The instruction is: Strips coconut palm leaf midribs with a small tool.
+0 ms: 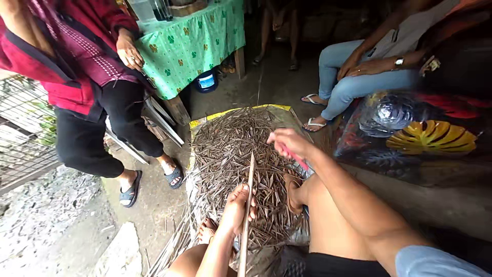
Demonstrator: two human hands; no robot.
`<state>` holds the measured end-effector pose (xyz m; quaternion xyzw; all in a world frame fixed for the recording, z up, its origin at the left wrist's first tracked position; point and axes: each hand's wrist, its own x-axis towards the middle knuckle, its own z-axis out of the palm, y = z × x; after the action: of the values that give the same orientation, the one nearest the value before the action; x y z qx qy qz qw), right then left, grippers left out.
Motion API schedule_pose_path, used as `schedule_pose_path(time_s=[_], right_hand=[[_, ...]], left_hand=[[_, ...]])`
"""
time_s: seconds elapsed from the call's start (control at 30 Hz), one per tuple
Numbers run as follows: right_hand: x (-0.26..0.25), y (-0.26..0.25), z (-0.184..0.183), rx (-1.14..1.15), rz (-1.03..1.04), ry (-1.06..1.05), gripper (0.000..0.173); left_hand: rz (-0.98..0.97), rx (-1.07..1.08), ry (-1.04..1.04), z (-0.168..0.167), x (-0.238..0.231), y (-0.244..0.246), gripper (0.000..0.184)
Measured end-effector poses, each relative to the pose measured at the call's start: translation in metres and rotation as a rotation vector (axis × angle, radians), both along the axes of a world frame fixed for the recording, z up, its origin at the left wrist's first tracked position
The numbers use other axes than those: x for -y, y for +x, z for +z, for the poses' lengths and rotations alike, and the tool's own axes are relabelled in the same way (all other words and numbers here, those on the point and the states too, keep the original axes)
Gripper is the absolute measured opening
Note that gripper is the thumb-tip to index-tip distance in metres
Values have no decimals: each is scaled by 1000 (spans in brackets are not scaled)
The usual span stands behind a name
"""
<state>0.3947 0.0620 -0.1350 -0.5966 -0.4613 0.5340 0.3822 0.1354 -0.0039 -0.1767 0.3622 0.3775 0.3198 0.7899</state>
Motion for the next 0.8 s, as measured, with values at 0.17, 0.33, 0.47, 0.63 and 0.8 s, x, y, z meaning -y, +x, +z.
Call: schedule_pose_path(time_s=[0.17, 0.33, 0.47, 0.63, 0.8], right_hand=[[35, -35, -13, -56, 445, -29, 29], [35, -38, -33, 275, 445, 390, 30], [31, -19, -39, 568, 369, 649, 33], [13, 9, -28, 649, 110, 489, 27], [1, 11, -29, 551, -233, 339, 29]], left_hand=[[61, -36, 1, 6, -26, 23, 37], [51, 42, -23, 3, -33, 40, 38], [-9, 94, -99, 4, -28, 47, 40], [-70, 100, -96, 4, -23, 50, 39], [-82, 91, -85, 4, -17, 44, 40]])
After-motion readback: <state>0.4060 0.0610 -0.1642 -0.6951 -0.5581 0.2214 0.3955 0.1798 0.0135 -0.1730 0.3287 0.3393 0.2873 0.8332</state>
